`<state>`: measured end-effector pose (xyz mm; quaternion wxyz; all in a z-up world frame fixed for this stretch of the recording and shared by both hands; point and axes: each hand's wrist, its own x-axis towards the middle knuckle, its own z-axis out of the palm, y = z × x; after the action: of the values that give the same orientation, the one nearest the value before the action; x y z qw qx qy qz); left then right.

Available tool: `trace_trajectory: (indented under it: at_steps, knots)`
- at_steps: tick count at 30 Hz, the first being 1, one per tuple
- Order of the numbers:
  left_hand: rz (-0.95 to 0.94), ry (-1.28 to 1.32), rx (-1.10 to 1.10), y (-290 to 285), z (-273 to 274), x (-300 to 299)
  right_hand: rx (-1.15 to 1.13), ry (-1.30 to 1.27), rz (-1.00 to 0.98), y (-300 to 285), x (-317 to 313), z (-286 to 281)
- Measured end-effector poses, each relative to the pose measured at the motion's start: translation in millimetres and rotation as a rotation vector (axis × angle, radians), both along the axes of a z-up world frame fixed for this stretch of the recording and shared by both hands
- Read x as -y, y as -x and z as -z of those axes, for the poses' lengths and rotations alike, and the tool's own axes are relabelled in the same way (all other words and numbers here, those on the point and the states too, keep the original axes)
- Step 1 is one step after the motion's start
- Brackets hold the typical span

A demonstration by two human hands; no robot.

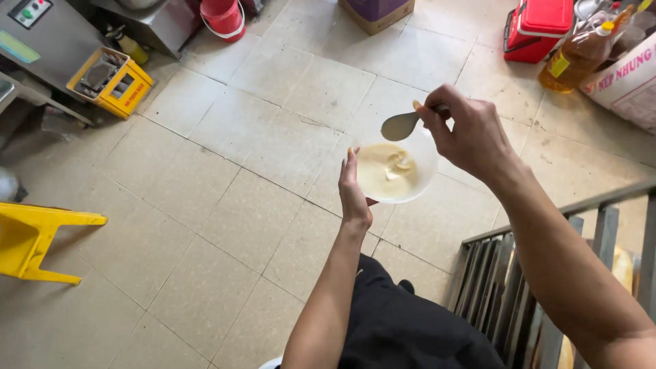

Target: Chopping cooked meat on a wooden cutting board and transferring it to a pan for cooking on a stove.

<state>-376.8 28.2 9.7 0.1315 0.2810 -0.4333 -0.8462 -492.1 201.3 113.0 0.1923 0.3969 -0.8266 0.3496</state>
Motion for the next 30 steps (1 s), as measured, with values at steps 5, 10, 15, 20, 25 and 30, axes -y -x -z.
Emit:
trace_trajectory:
  at_steps: [5, 10, 15, 20, 25, 30]
  knots:
    - [-0.030, 0.043, -0.039, 133.1, -14.9, -14.9, 0.059, -0.004, 0.098, 96.3, -2.9, 0.7]
    - [-0.024, 0.289, -0.106, 261.5, -39.4, -34.9, -0.010, 0.039, 0.355, 198.8, -13.5, 27.6]
    - [0.105, 0.457, -0.137, 390.0, -59.1, -56.0, -0.052, 0.066, 0.622, 290.8, -19.0, 2.3]
    - [0.220, 0.475, -0.234, 490.8, -62.5, -105.8, -0.089, 0.146, 0.872, 364.8, -59.1, -5.5]
    - [0.428, 0.444, -0.332, 565.5, -41.1, -168.8, -0.010, 0.267, 0.926, 424.4, -129.4, 5.5]
    - [0.622, 0.273, -0.344, 639.5, -30.8, -247.2, 0.087, 0.360, 0.882, 479.0, -217.4, -2.9]
